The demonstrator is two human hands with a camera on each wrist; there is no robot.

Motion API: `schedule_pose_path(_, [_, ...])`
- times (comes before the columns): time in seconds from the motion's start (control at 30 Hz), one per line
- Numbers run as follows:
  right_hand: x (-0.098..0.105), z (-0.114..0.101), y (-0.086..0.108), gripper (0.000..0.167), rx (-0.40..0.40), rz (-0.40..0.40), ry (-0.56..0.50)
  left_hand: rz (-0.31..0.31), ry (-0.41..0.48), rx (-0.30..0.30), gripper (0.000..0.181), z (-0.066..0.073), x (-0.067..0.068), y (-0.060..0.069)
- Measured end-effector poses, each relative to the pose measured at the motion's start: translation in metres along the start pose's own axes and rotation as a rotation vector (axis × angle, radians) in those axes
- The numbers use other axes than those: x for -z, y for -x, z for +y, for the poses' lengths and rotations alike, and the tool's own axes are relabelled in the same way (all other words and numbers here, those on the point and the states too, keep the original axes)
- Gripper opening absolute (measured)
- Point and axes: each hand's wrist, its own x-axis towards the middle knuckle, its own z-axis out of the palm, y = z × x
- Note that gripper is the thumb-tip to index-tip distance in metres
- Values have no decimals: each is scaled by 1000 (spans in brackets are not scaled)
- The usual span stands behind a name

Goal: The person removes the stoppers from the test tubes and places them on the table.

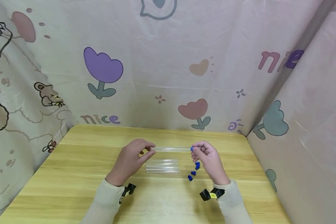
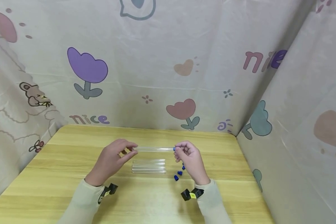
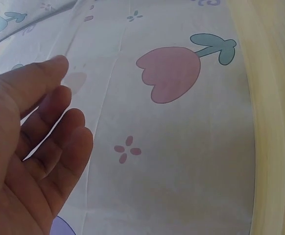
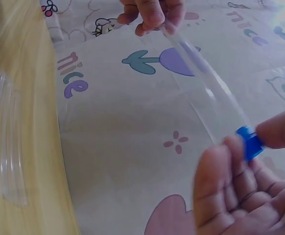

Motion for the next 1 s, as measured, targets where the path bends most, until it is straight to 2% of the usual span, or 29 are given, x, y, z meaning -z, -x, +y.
schedule_pose_path(0.17, [-7, -5, -5, 17, -67, 9, 26, 2, -8, 18, 22, -2, 0, 1])
schedule_pose_path(0.43, [-22, -10, -6, 19, -64, 41, 28, -14, -2, 104, 24, -8, 2, 3])
schedule_pose_path(0.53, [-22, -11, -5, 19, -62, 62, 11, -16, 8, 106, 23, -9, 0, 3])
schedule_pose_path(0.67, [-22, -11, -3, 28, -44, 94, 7, 6, 13, 91, 22, -8, 1, 3])
schedule_pose_path(0.83, [-22, -8, -1, 25, -33, 113, 12, 18, 20, 72, 22, -8, 2, 3])
schedule_pose_path(1.0, [-21, -7, 1, 24, -40, 122, 9, -20, 10, 72, 21, -4, 2, 2])
